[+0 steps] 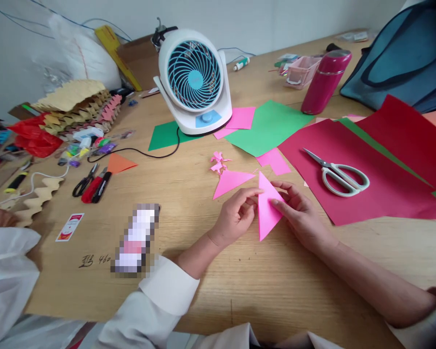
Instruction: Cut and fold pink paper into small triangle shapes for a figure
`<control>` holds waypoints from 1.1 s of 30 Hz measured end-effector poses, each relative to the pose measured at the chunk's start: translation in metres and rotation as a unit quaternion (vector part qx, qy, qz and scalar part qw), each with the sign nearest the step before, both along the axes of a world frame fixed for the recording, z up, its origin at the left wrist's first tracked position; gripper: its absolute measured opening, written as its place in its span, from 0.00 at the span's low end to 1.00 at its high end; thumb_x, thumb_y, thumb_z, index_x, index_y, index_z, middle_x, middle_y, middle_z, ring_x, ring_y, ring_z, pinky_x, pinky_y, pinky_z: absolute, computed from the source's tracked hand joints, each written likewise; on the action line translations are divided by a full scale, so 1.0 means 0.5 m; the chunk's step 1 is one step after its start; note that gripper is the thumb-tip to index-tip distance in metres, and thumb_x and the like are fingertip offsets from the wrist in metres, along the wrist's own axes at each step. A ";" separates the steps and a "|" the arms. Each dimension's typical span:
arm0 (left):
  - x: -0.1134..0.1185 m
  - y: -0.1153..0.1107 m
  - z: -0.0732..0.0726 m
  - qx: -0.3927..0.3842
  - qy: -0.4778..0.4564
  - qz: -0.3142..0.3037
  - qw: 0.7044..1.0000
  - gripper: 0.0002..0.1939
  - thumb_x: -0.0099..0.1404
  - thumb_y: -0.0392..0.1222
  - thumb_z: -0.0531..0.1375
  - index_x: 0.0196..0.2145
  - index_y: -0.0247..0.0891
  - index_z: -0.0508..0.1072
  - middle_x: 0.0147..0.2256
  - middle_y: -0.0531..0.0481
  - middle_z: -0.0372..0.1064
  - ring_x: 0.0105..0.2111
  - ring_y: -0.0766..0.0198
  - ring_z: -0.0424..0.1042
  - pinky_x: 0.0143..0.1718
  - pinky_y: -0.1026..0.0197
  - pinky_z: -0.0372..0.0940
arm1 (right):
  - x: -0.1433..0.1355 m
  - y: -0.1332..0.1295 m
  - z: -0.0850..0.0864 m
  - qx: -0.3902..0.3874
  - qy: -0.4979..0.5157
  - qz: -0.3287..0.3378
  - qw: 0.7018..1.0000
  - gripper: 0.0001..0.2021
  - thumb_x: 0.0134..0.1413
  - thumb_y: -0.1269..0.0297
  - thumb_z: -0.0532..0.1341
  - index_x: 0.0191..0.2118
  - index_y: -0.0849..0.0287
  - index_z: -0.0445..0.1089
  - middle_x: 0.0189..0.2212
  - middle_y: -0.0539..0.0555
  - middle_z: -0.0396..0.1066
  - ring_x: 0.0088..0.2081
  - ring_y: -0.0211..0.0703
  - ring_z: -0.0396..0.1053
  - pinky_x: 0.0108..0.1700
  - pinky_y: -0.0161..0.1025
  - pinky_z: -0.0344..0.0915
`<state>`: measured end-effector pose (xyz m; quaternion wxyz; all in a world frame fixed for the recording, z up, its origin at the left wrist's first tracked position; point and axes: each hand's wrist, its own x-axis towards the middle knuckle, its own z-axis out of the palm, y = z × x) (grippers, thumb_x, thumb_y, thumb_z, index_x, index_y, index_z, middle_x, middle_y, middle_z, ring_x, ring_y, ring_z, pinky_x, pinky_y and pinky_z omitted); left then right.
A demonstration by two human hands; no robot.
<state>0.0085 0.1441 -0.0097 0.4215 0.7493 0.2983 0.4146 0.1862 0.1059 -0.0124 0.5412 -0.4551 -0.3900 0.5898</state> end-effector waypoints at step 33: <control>0.006 0.006 -0.001 -0.155 -0.067 0.088 0.982 0.08 0.59 0.43 0.66 0.32 0.35 0.77 0.37 0.44 0.76 0.35 0.63 0.74 0.29 0.66 0.69 | 0.000 0.006 0.026 0.091 -0.116 0.016 0.989 0.15 0.50 0.48 0.68 0.35 0.53 0.71 0.35 0.52 0.71 0.40 0.45 0.69 0.47 0.44 0.67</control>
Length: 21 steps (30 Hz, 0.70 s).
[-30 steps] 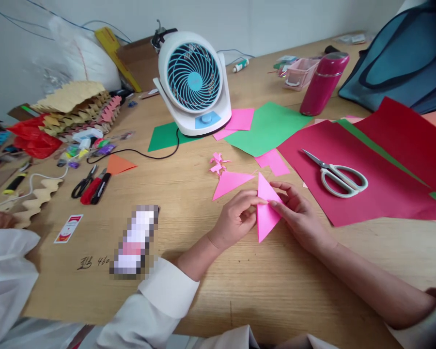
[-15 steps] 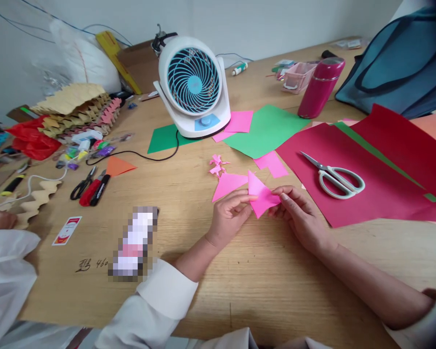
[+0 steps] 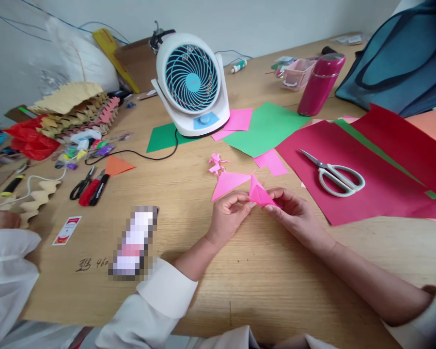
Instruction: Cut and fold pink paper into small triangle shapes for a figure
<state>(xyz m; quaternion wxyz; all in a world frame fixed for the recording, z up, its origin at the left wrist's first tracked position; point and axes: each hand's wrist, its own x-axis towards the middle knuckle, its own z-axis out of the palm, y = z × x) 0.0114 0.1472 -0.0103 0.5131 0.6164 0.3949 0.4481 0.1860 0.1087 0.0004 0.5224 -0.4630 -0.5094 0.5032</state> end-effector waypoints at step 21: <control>0.010 -0.017 0.005 0.016 0.061 -0.055 0.997 0.05 0.61 0.38 0.64 0.32 0.36 0.71 0.30 0.51 0.73 0.28 0.68 0.70 0.29 0.67 0.65 | 0.003 -0.001 0.005 -0.031 0.019 0.004 0.999 0.14 0.53 0.50 0.67 0.38 0.53 0.70 0.36 0.53 0.72 0.38 0.44 0.69 0.44 0.41 0.67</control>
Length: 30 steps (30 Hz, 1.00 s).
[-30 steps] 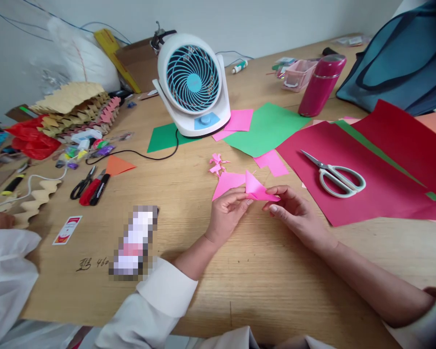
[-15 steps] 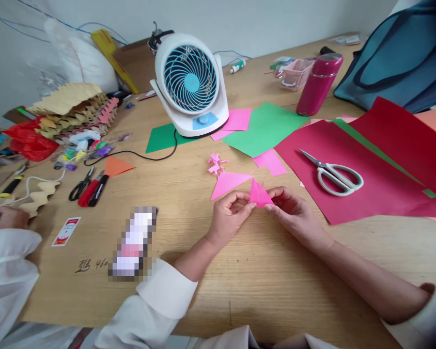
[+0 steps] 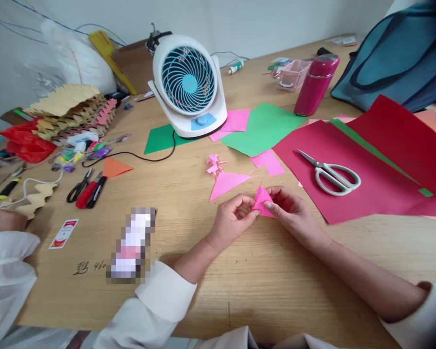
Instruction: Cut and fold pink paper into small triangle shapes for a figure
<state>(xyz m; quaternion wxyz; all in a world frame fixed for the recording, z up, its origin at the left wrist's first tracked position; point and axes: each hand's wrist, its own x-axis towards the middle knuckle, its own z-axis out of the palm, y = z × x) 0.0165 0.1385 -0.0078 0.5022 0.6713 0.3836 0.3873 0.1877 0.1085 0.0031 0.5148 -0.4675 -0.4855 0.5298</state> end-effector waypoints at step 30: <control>-0.011 0.017 -0.008 0.132 -0.093 -0.031 0.986 0.01 0.66 0.36 0.61 0.36 0.38 0.71 0.40 0.46 0.69 0.43 0.62 0.71 0.46 0.59 0.65 | 0.011 0.004 -0.015 0.012 0.035 -0.001 0.999 0.15 0.57 0.51 0.64 0.46 0.52 0.72 0.45 0.53 0.74 0.47 0.48 0.71 0.49 0.44 0.67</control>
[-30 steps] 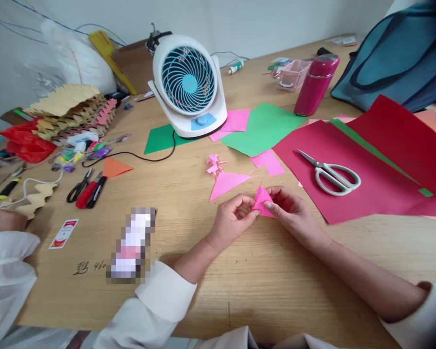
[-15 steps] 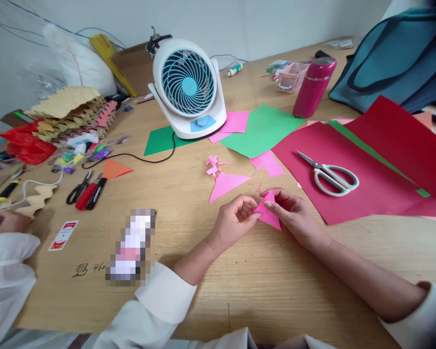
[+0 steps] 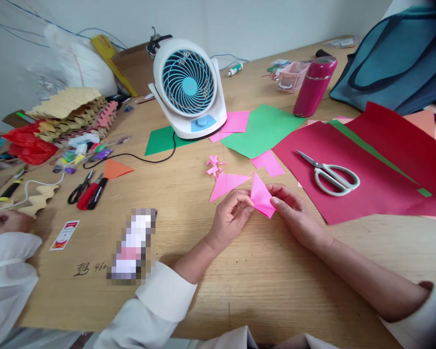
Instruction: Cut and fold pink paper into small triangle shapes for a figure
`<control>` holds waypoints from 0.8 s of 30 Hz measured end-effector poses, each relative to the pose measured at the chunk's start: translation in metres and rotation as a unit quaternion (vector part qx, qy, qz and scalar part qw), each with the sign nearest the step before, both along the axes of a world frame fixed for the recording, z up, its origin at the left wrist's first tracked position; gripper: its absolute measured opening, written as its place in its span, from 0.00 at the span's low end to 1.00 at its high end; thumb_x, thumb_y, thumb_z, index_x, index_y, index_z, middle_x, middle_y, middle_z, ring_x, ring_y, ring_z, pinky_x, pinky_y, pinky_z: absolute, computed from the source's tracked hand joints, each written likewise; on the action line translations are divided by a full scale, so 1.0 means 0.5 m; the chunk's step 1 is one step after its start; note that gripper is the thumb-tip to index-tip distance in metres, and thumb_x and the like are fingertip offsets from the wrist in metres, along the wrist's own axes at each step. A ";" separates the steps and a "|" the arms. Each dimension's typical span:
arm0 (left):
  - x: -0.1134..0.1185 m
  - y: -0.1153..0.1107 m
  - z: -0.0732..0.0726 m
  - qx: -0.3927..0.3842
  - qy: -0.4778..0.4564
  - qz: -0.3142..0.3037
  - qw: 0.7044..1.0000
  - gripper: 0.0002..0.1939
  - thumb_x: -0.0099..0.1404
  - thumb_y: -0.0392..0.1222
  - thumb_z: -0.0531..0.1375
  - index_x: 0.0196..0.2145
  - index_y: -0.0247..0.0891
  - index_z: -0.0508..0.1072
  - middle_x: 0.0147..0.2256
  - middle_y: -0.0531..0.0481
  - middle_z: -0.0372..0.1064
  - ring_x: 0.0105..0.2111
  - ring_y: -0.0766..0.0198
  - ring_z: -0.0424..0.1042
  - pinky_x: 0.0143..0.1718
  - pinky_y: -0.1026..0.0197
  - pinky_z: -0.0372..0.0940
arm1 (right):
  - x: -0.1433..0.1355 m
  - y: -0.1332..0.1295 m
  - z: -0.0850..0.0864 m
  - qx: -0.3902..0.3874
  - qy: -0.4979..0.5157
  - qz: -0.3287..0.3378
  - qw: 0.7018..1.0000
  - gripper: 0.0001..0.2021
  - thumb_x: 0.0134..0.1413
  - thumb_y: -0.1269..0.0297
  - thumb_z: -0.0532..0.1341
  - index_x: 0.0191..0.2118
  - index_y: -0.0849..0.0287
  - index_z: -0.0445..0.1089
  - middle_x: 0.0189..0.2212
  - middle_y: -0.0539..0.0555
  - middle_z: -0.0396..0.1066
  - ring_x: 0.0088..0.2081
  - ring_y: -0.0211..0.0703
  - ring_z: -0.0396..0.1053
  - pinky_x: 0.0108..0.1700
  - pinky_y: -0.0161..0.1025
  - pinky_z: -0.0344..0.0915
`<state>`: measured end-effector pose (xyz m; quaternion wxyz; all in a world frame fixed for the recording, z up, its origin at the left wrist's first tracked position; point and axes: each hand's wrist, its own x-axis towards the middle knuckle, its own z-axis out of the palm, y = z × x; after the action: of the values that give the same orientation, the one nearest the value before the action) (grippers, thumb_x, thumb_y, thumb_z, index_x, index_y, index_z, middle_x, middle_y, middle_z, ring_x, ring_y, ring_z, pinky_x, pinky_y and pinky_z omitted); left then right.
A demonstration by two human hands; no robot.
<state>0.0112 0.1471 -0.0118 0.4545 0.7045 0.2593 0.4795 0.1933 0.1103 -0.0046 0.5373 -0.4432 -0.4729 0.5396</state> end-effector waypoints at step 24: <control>0.012 -0.007 0.009 -0.210 0.047 0.032 0.976 0.05 0.60 0.38 0.61 0.27 0.36 0.70 0.25 0.54 0.66 0.26 0.69 0.64 0.29 0.65 0.60 | -0.019 -0.005 -0.004 0.010 -0.015 -0.029 0.999 0.10 0.48 0.57 0.70 0.32 0.54 0.71 0.32 0.49 0.70 0.35 0.42 0.67 0.39 0.39 0.66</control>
<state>0.0174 0.1436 -0.0074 0.5640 0.6062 0.3981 0.3948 0.1839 0.1078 -0.0068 0.5503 -0.4592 -0.4732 0.5123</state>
